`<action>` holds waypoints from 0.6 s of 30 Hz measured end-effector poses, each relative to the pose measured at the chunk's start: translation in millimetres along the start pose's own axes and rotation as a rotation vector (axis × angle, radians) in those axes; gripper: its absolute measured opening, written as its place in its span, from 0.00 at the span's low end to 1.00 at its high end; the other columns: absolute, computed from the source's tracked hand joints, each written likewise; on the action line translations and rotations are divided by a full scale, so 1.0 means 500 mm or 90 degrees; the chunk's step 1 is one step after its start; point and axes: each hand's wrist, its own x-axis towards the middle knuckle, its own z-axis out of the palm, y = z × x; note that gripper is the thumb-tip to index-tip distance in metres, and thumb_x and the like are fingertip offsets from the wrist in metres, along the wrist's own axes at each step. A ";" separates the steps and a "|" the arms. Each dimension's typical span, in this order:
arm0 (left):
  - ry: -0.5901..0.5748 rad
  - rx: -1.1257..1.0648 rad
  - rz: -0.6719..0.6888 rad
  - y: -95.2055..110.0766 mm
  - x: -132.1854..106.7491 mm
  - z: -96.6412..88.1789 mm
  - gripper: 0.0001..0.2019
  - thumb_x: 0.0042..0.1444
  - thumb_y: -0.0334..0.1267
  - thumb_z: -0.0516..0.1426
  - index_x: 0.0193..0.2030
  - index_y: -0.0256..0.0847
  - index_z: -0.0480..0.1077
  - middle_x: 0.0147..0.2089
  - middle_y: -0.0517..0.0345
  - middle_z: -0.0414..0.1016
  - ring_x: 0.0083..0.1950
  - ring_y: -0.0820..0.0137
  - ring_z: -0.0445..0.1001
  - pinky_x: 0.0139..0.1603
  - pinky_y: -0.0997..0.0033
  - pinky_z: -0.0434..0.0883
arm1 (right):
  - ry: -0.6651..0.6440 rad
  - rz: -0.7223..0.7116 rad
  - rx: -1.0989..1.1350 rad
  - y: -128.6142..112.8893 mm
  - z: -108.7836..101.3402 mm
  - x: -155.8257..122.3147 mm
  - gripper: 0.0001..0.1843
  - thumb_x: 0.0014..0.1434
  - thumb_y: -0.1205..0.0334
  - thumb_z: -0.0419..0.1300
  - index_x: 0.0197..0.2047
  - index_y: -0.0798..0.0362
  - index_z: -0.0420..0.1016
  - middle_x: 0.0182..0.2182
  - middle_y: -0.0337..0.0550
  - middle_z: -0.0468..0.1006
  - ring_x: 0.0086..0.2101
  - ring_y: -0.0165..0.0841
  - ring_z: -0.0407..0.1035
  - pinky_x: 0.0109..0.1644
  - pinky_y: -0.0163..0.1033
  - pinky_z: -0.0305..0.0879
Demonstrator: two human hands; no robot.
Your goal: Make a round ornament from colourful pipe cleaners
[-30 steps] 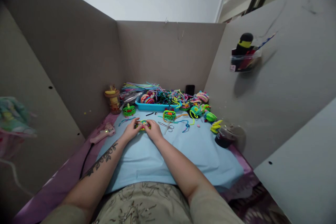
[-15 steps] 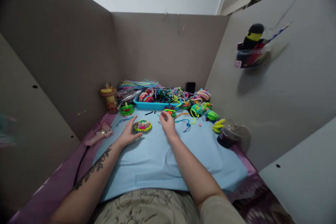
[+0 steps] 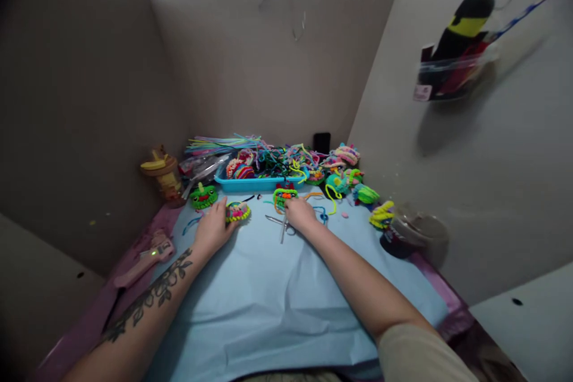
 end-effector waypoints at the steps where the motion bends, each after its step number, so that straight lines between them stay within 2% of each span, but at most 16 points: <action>1: 0.010 0.014 -0.015 -0.001 0.010 0.001 0.33 0.50 0.39 0.57 0.63 0.34 0.53 0.57 0.37 0.63 0.57 0.50 0.64 0.55 0.54 0.62 | -0.001 -0.012 0.008 -0.003 0.003 0.001 0.10 0.55 0.68 0.53 0.31 0.52 0.76 0.33 0.50 0.77 0.38 0.40 0.68 0.42 0.40 0.61; 5: 0.038 -0.019 -0.018 -0.001 0.029 0.010 0.34 0.42 0.27 0.57 0.60 0.35 0.58 0.62 0.38 0.58 0.64 0.46 0.53 0.60 0.47 0.58 | 0.027 -0.037 0.110 -0.005 -0.004 0.013 0.10 0.54 0.69 0.53 0.26 0.52 0.73 0.30 0.47 0.76 0.36 0.38 0.67 0.42 0.40 0.60; 7: 0.074 -0.108 0.029 0.007 0.032 0.011 0.32 0.42 0.25 0.55 0.58 0.38 0.62 0.62 0.43 0.58 0.65 0.51 0.52 0.62 0.50 0.56 | 0.042 -0.030 0.221 0.001 -0.025 0.029 0.09 0.55 0.67 0.52 0.26 0.52 0.70 0.27 0.43 0.74 0.32 0.35 0.66 0.38 0.38 0.60; 9: 0.069 -0.232 0.057 0.019 0.038 0.010 0.25 0.45 0.26 0.53 0.53 0.40 0.66 0.56 0.47 0.65 0.59 0.56 0.61 0.60 0.54 0.60 | 0.073 0.010 0.378 0.006 -0.055 0.051 0.08 0.56 0.63 0.50 0.28 0.52 0.68 0.24 0.38 0.71 0.27 0.31 0.65 0.32 0.35 0.60; 10: 0.046 -0.306 0.043 0.027 0.042 0.009 0.20 0.48 0.29 0.53 0.50 0.40 0.69 0.51 0.48 0.69 0.55 0.58 0.66 0.57 0.56 0.63 | 0.100 0.027 0.447 0.006 -0.070 0.063 0.08 0.56 0.61 0.50 0.29 0.52 0.67 0.23 0.37 0.71 0.26 0.31 0.65 0.31 0.34 0.60; 12: -0.030 -0.475 -0.031 0.046 0.055 0.005 0.14 0.51 0.36 0.54 0.44 0.39 0.72 0.40 0.51 0.73 0.42 0.63 0.71 0.46 0.61 0.69 | 0.104 0.039 0.554 -0.005 -0.096 0.080 0.08 0.55 0.58 0.51 0.29 0.52 0.65 0.22 0.36 0.70 0.25 0.30 0.65 0.31 0.34 0.61; 14: -0.115 -0.667 -0.109 0.067 0.068 0.001 0.19 0.51 0.44 0.56 0.48 0.37 0.70 0.32 0.56 0.71 0.30 0.70 0.68 0.32 0.70 0.67 | 0.043 0.010 0.591 -0.032 -0.109 0.086 0.08 0.55 0.57 0.51 0.30 0.52 0.66 0.22 0.35 0.70 0.24 0.29 0.65 0.30 0.33 0.60; 16: -0.128 -0.836 -0.156 0.085 0.076 -0.001 0.25 0.50 0.49 0.58 0.51 0.37 0.67 0.29 0.60 0.67 0.24 0.77 0.61 0.25 0.75 0.61 | -0.048 -0.076 0.551 -0.066 -0.108 0.078 0.08 0.56 0.59 0.52 0.30 0.52 0.67 0.22 0.35 0.70 0.24 0.28 0.64 0.28 0.32 0.59; 18: -0.125 -0.928 -0.178 0.092 0.079 0.002 0.21 0.50 0.52 0.58 0.43 0.37 0.70 0.25 0.63 0.62 0.22 0.79 0.58 0.23 0.77 0.57 | -0.121 -0.149 0.485 -0.091 -0.100 0.062 0.08 0.57 0.62 0.51 0.30 0.52 0.69 0.24 0.36 0.72 0.26 0.28 0.66 0.30 0.32 0.59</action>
